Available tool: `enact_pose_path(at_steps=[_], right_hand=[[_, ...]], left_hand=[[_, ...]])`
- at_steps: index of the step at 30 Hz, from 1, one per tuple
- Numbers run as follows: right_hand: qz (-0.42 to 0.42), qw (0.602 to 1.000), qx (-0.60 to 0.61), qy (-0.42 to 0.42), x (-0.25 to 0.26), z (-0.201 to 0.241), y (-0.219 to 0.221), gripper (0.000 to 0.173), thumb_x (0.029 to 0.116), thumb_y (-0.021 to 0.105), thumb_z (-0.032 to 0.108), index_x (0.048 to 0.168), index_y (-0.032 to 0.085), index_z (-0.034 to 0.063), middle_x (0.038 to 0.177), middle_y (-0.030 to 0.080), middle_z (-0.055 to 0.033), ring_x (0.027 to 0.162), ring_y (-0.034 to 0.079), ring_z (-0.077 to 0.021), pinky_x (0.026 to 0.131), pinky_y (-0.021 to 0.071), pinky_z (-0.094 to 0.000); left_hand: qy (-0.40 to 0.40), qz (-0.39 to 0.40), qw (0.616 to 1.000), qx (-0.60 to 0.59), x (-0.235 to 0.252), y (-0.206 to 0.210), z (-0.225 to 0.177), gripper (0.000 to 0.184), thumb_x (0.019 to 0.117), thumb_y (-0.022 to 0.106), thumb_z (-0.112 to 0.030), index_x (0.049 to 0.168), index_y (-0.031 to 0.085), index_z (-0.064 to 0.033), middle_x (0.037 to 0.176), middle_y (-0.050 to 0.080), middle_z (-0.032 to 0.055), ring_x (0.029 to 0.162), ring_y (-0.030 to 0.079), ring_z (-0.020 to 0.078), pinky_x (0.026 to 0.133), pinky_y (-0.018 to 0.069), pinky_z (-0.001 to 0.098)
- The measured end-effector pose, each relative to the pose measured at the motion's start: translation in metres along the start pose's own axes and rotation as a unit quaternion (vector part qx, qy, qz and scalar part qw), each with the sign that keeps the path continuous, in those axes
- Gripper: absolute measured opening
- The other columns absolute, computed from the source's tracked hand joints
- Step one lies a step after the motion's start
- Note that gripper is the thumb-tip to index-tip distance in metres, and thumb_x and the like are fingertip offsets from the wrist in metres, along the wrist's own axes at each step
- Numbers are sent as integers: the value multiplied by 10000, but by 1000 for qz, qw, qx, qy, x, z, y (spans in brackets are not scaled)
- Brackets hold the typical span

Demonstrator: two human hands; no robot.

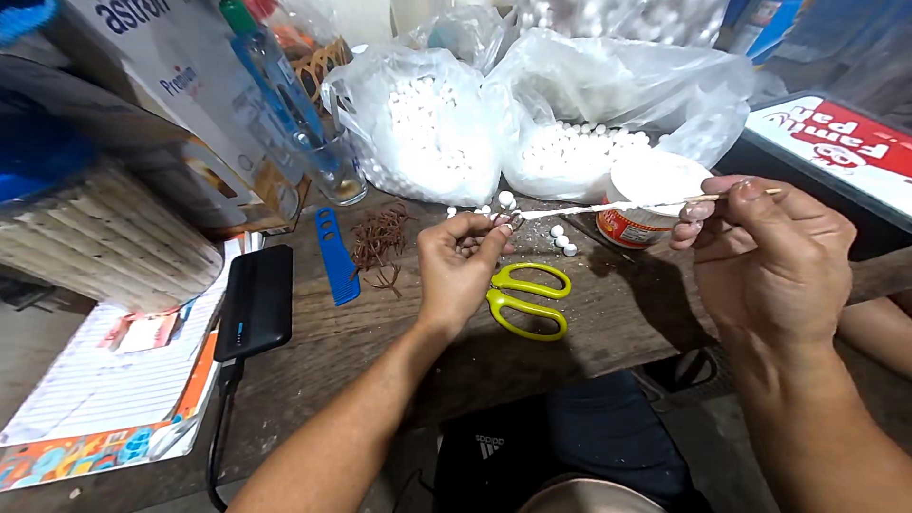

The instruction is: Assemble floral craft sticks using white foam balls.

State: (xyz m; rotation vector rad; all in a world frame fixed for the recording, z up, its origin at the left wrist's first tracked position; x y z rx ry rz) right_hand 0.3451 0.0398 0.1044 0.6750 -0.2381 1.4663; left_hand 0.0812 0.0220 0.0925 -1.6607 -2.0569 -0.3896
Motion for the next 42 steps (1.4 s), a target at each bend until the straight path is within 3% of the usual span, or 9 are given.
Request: enact_pose_path(at_steps=[8,15,42], right_hand=[[12,1000,-9,-7,0,-1,2,310,1044,437,30,986,726,126,822,750,59,696,708,-47,684,613,-208],[-4,1000,-2,13,0,-3,-6,361,1055,375,39,970,713,135,805,737,74,689,695,-31,668,599,-190],[26,999,-11,-15,-1,1,13,305,1043,443,36,990,730,124,821,755,57,704,715,-50,691,620,-217]], left_hand=[[11,-1,1000,12,-1,0,-2,61,908,672,80,899,678,19,767,696,-33,651,645,-31,639,557,136],[18,-3,1000,14,-1,0,-2,57,904,683,82,907,683,24,765,694,-30,644,641,-31,632,556,135],[41,-4,998,37,-2,2,-4,43,888,690,92,885,681,50,746,694,-2,633,635,-34,613,548,131]])
Point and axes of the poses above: each hand's wrist, its own x-axis towards the middle knuckle, its own y-axis out of the palm, z = x × y, the point moved 10 cm from there along x, towards the middle knuckle
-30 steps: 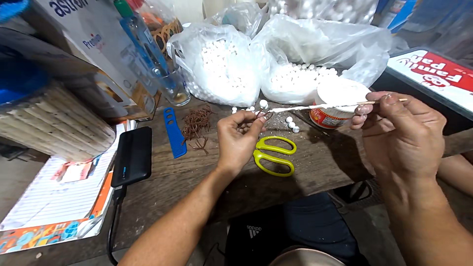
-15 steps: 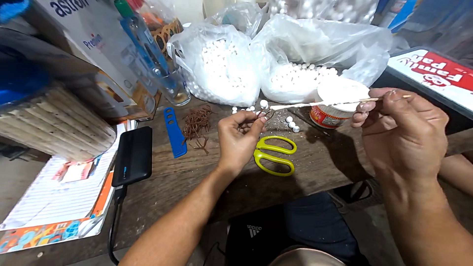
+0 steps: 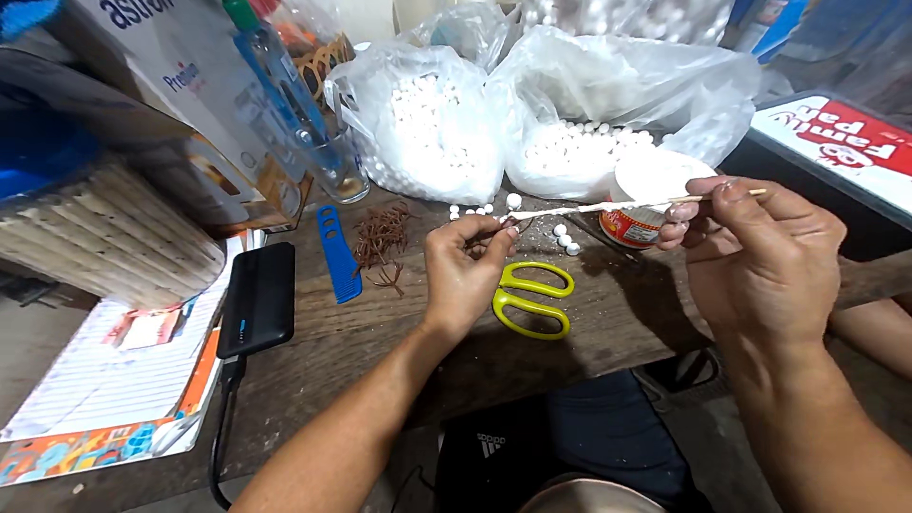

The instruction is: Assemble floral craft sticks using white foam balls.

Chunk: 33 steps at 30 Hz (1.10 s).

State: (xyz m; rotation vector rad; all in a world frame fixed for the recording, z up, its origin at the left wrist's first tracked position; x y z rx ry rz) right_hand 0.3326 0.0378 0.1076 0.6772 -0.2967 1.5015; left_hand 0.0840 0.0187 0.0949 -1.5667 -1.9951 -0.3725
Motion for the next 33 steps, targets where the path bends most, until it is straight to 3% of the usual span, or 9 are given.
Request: enact_pose_path(at_steps=[19,27,30,33], right_hand=[[4,1000,1,2,1,-1,1,303,1049,439,34,990,724,118,824,754,53,709,715,-50,695,617,-214],[-23,996,29,87,6,-7,-21,378,1079,335,78,985,698,129,816,719,73,704,677,-23,680,583,-176],[-66,997,-9,33,18,6,-63,401,1112,265,130,1013,654,136,845,715,84,738,685,-30,725,586,-189],[-92,989,-84,-85,34,20,-105,369,1100,265,77,1080,633,62,886,739,51,740,715,-69,712,613,-225]], left_hand=[[13,2,1000,16,0,-1,0,26,885,690,86,891,686,62,770,695,19,650,639,-30,627,552,130],[6,-2,1000,13,1,-2,1,32,886,693,84,880,689,53,743,686,3,619,622,-38,601,538,122],[-14,0,1000,1,1,-3,4,31,902,691,75,910,689,44,740,685,-16,614,622,-42,600,538,121],[-27,0,1000,-11,1,-4,7,52,914,681,70,937,673,24,771,683,-30,648,637,-37,624,557,135]])
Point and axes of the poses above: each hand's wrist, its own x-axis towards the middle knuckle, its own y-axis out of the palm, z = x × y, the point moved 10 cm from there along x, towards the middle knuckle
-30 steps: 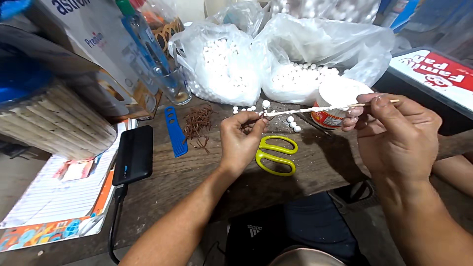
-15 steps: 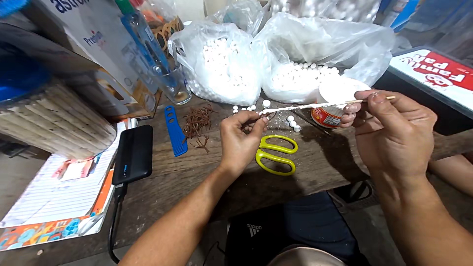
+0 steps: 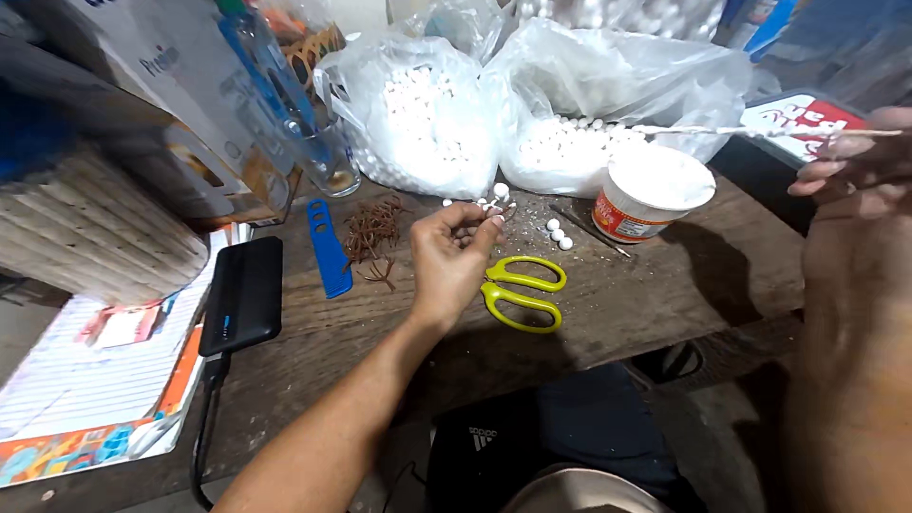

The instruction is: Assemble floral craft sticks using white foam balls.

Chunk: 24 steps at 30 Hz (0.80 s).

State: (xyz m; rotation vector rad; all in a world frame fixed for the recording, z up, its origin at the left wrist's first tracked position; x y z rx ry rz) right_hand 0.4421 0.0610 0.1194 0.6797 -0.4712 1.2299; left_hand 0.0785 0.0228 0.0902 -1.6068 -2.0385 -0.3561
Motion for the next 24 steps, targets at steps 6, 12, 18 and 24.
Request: enact_pose_path(at_steps=[6,12,18,24], right_hand=[[79,960,-268,7,2,-18,10,215,1059,538,219,1143,690,92,857,621,87,675,564,42,648,501,-146],[172,881,-377,-230,-49,44,98,296,1033,564,123,1176,665,-116,1025,673,-258,860,665,-229,783,560,-335],[442,759,-466,-107,-74,-40,202,160,974,600,13,870,694,-65,765,660,-235,773,684,-446,682,535,-574],[511,721,-469,-16,-62,-64,217,134,952,610,-10,857,690,-58,813,664,-241,843,671,-440,740,498,-602]], left_hand=[[-14,15,1000,15,0,-1,-2,57,930,687,40,952,674,-10,776,693,-46,637,656,-17,613,575,153],[-2,-1,1000,12,0,-1,0,71,917,687,53,930,666,-13,790,691,-62,665,662,-37,641,577,141],[3,1,999,36,2,-5,-2,53,928,686,29,930,668,-21,785,689,-61,643,645,-34,617,557,138],[-6,-15,1000,20,3,-7,4,60,905,689,67,917,671,11,789,686,-34,654,646,-31,635,565,142]])
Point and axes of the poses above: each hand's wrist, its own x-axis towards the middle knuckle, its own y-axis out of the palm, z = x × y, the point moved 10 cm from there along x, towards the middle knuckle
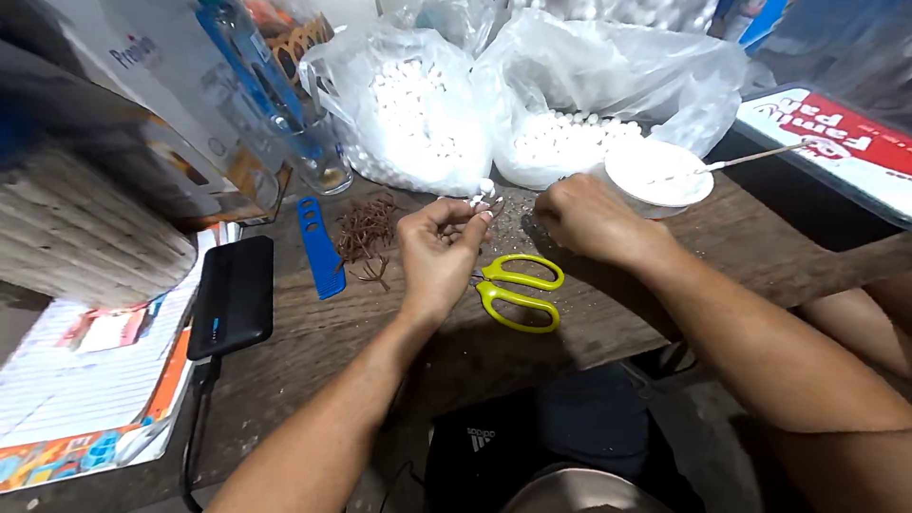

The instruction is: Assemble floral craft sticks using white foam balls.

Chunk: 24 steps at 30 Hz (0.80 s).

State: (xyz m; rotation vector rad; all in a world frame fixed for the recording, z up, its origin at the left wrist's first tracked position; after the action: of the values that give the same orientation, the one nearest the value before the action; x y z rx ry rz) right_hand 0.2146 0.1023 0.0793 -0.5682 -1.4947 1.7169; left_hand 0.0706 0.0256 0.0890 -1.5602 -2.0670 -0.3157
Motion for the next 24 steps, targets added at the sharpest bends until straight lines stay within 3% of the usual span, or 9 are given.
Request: enact_pose_path(at_steps=[2,4,5,7,9,13,19,24], right_hand=[[-91,989,111,-29,-3,-2,-21,120,948,638,13,961,747,-35,876,712,-190,813,697,-314,764,552,-508],[-153,943,293,-48,-7,-4,-35,141,943,654,22,1054,738,1,931,725,-58,767,696,-82,747,605,-258],[-163,895,412,-53,-7,-5,-36,148,917,659,-35,1042,733,-7,909,738,-22,745,705,-44,731,619,-217],[-139,806,575,-27,-8,-4,-27,200,903,617,-125,1020,733,-13,896,751,-5,749,721,-62,743,631,-231],[-119,767,630,9,-8,-6,-18,244,903,571,-151,1021,728,-6,880,745,-3,758,721,-76,754,627,-236],[-88,740,666,36,-6,-8,-7,256,931,527,-140,999,722,11,835,740,-8,738,716,-77,731,620,-228],[-70,734,674,41,-4,-8,2,247,979,504,-84,1081,714,-3,876,725,-4,729,688,-63,698,598,-212],[-89,730,677,37,-5,-9,2,242,929,556,-122,1006,738,17,845,732,4,742,692,-60,731,603,-218]], left_hand=[[1,1,1000,-1,0,0,0,61,903,693,67,918,671,12,799,688,-23,652,643,-29,631,562,140],[-1,-4,1000,-1,1,-1,1,61,896,700,67,912,676,14,795,687,-14,644,641,-23,622,564,144],[0,-6,1000,2,1,-1,1,61,893,704,65,908,678,13,794,683,-13,649,643,-21,624,566,147],[4,-5,1000,8,0,-2,1,61,892,699,64,904,676,9,805,672,-14,664,641,-23,631,567,148],[9,-8,1000,14,0,-2,0,61,889,697,66,897,679,9,791,671,-12,648,633,-28,617,557,140],[29,-10,999,30,-1,-1,-4,49,886,694,65,899,680,21,782,668,-3,629,600,-53,586,514,106],[60,-8,997,50,-2,0,-7,26,890,688,56,892,675,35,775,665,19,622,595,-46,580,510,106],[62,-11,997,53,-2,0,-8,29,891,688,53,886,679,26,765,664,10,610,588,-52,570,504,102]])
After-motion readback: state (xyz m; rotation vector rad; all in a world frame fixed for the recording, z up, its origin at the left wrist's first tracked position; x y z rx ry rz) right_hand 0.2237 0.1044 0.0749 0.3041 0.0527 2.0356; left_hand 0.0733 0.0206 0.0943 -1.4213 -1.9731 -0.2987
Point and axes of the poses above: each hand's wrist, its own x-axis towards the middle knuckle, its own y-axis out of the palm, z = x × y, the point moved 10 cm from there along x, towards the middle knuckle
